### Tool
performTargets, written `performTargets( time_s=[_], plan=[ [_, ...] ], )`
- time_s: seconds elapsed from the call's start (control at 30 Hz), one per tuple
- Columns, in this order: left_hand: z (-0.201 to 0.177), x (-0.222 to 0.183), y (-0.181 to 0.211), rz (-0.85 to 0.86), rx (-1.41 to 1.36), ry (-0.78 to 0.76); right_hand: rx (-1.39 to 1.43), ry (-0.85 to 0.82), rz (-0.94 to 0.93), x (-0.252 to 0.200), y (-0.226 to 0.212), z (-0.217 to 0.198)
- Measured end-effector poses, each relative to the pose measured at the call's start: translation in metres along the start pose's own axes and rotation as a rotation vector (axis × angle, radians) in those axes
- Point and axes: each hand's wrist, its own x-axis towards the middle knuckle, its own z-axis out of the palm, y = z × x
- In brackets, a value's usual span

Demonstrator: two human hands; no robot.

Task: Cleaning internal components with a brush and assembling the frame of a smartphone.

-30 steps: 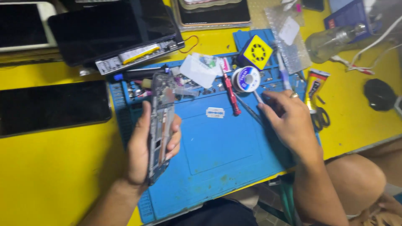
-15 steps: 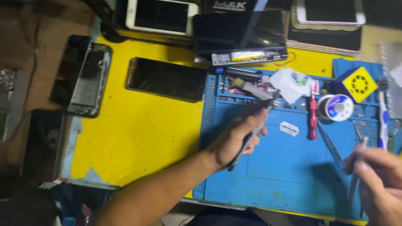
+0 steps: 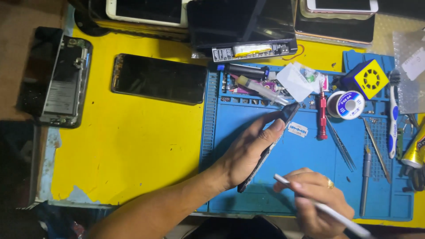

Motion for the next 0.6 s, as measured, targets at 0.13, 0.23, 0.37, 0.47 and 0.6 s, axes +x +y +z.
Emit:
performTargets(
  time_s=[0.13,0.23,0.37,0.47,0.6],
  plan=[
    [-0.001,0.000,-0.004,0.003,-0.018,0.005,-0.134,-0.104,-0.044,0.010,-0.007,0.013],
    [-0.001,0.000,-0.005,-0.014,-0.043,0.000,-0.108,-0.026,-0.032,0.010,-0.006,0.023],
    [0.000,0.000,-0.003,-0.022,-0.062,0.013,0.116,-0.139,-0.018,0.018,-0.007,0.012],
    [0.000,0.000,-0.011,-0.175,-0.069,0.027,0.089,-0.031,0.172,0.024,-0.019,0.010],
    [-0.001,0.001,-0.027,0.045,0.053,0.136,-0.175,0.004,0.555,0.008,-0.010,-0.007]
  ],
)
